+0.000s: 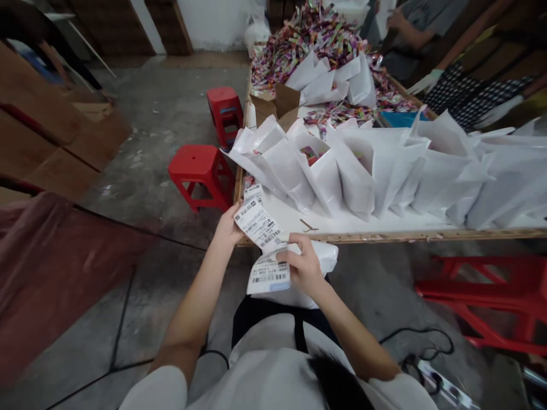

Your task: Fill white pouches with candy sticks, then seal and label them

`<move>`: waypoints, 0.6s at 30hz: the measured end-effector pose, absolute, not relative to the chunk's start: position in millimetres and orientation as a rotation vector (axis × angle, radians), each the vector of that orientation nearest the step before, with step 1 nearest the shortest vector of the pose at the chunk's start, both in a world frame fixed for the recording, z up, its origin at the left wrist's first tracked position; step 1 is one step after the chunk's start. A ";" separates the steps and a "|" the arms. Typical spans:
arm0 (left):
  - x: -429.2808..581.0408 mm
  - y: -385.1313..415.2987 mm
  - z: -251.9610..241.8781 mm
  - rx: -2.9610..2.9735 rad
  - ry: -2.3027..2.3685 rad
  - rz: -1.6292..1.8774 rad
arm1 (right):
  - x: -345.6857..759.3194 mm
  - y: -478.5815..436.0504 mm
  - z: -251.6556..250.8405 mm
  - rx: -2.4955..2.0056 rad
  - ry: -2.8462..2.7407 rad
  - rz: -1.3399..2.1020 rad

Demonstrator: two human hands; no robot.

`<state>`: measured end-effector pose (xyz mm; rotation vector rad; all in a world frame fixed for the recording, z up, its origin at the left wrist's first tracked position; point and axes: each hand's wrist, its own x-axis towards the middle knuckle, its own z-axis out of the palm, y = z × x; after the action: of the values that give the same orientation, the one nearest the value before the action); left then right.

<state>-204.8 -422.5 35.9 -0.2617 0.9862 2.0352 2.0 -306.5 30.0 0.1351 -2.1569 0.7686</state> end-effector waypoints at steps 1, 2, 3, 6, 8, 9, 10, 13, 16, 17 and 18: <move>-202.2 -425.5 35.3 -0.267 0.979 2.047 | 4.9 -307.7 27.4 0.089 -2.136 0.823; -196.7 -429.0 34.2 -0.246 0.977 2.028 | 6.4 -308.1 24.4 0.025 -2.110 0.887; -188.8 -432.8 32.5 -0.197 0.984 1.980 | 6.7 -308.0 21.2 -0.045 -2.089 0.951; -161.6 -442.8 25.9 -0.033 1.063 1.766 | 5.5 -305.2 12.1 -0.119 -2.135 1.097; -150.4 -445.1 22.9 -0.017 1.160 1.714 | 7.4 -302.0 7.9 -0.019 -2.227 1.147; -147.9 -444.7 22.5 -0.040 1.211 1.741 | 9.4 -300.0 6.5 0.036 -2.249 1.153; -146.9 -443.2 22.6 -0.074 1.260 1.796 | 11.8 -297.6 5.5 0.054 -2.244 1.156; -146.2 -436.5 25.4 -0.108 1.398 1.995 | 14.4 -290.5 3.9 -0.108 -2.114 1.246; -139.8 -431.0 28.7 0.011 1.534 2.034 | 3.4 -288.9 3.2 -0.246 -2.046 1.521; -137.0 -430.0 29.9 0.042 1.552 2.020 | -2.2 -289.9 3.2 -0.258 -2.056 1.597; -134.8 -429.5 31.3 0.050 1.543 2.000 | -7.6 -291.4 3.5 -0.262 -2.074 1.634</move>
<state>-134.8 -429.5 31.3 0.0498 1.5431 2.0002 -7.6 -291.4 3.5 -0.2622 -2.0744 1.6342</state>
